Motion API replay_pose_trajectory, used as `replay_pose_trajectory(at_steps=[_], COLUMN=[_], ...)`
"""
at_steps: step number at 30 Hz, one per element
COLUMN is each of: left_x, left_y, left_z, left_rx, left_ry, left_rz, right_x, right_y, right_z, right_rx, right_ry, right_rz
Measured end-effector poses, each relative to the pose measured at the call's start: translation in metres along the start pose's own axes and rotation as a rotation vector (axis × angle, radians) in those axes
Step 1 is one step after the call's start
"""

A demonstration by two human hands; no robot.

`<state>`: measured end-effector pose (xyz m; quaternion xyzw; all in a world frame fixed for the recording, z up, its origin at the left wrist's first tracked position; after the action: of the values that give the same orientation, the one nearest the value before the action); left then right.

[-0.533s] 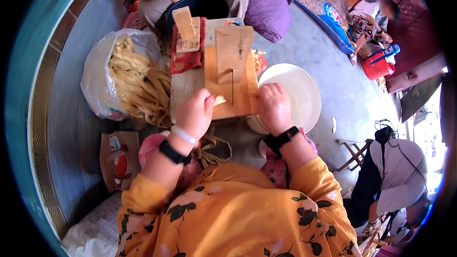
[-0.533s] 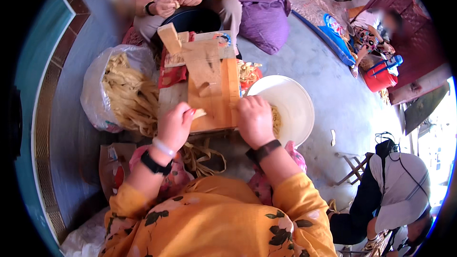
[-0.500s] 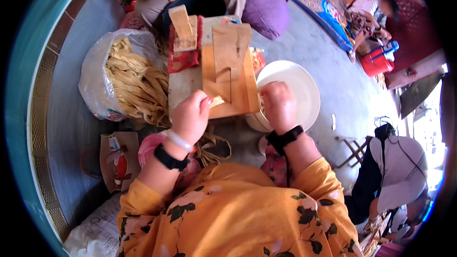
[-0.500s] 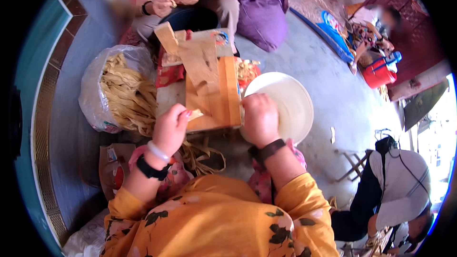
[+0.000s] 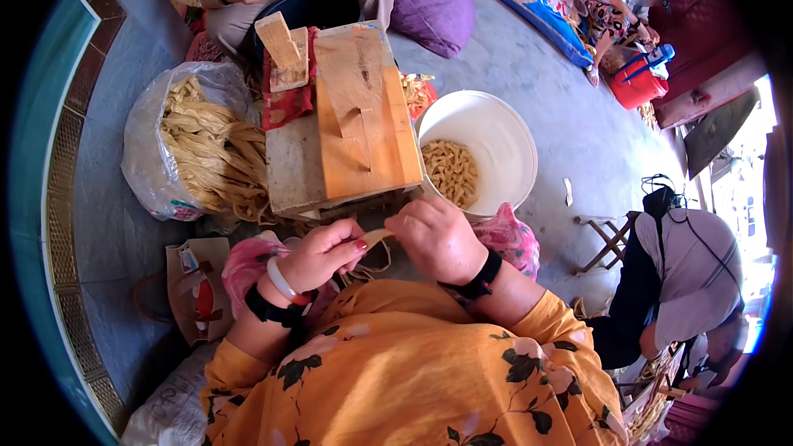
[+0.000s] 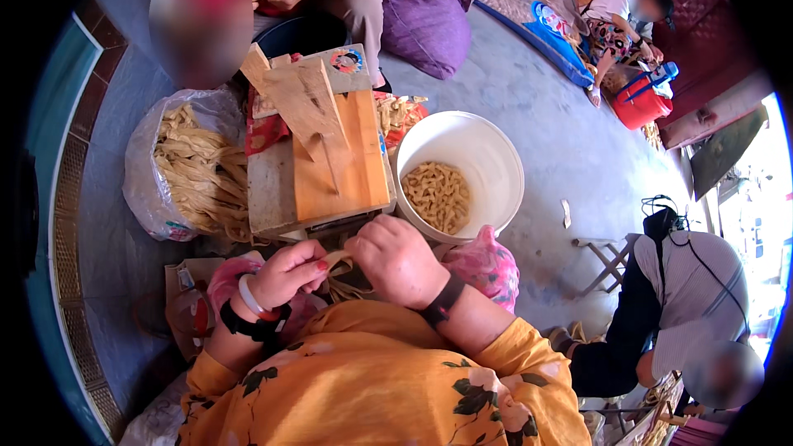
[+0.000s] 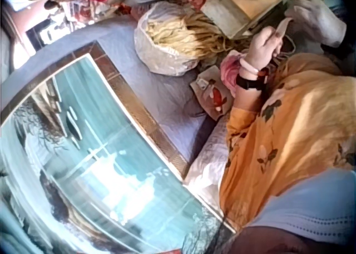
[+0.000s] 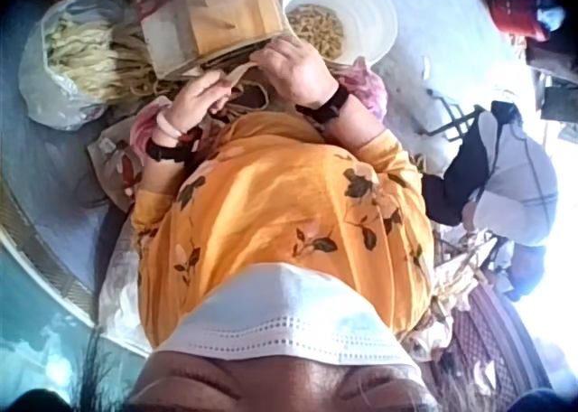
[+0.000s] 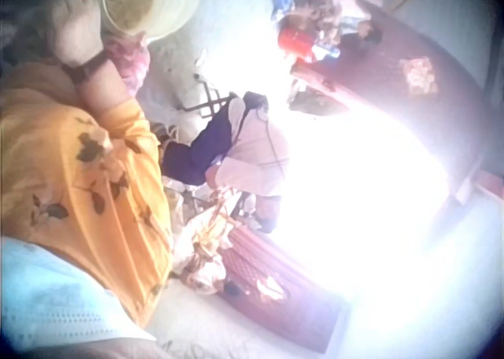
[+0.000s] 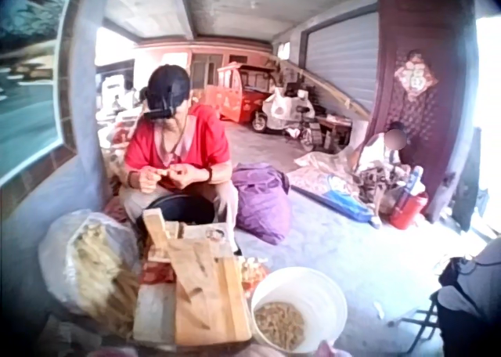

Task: The person folds long strips of bean curd skin by hand into small rectangular shapes and places them into a white bucket.

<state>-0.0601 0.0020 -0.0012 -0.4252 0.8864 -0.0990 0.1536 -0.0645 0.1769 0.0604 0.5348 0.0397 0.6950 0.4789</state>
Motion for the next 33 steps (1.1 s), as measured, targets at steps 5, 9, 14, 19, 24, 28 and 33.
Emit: replay_pose_trajectory(at_steps=[5, 9, 14, 19, 24, 28, 33], left_x=[0.01, 0.003, 0.002, 0.002, 0.006, -0.002, 0.001], left_y=[-0.008, -0.005, -0.014, -0.023, -0.026, -0.013, -0.009], left_z=[0.001, -0.018, -0.009, -0.006, -0.005, -0.018, -0.014], left_rx=[-0.149, -0.436, -0.284, -0.186, -0.366, -0.417, -0.377], left_ry=[-0.733, -0.792, -0.584, -0.433, -0.643, -0.825, -0.709], left_rz=[0.118, -0.212, -0.072, -0.014, 0.025, -0.118, -0.247], right_x=[0.005, -0.011, -0.003, -0.015, -0.016, -0.023, -0.043], right_y=[-0.004, 0.0, 0.009, -0.004, -0.004, -0.007, -0.014], right_z=[-0.021, 0.02, 0.008, -0.008, -0.017, 0.004, 0.021], right_rx=[-0.163, 0.122, -0.029, -0.254, -0.268, -0.102, 0.093], right_ry=[-0.057, 0.032, 0.197, 0.435, 0.41, 0.18, 0.227], right_rz=[-0.159, -0.093, -0.073, -0.021, -0.228, -0.074, 0.073])
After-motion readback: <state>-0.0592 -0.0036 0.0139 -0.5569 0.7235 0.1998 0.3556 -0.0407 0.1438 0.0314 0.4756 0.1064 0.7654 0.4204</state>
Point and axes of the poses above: each hand's wrist, its own y-axis towards the middle knuckle, its own x-axis out of the back of the hand, z = x × y, the point moved 5 cm from there along y, towards the middle knuckle, and after that the axes turned 1 degree about y, right-handed, at the moved point
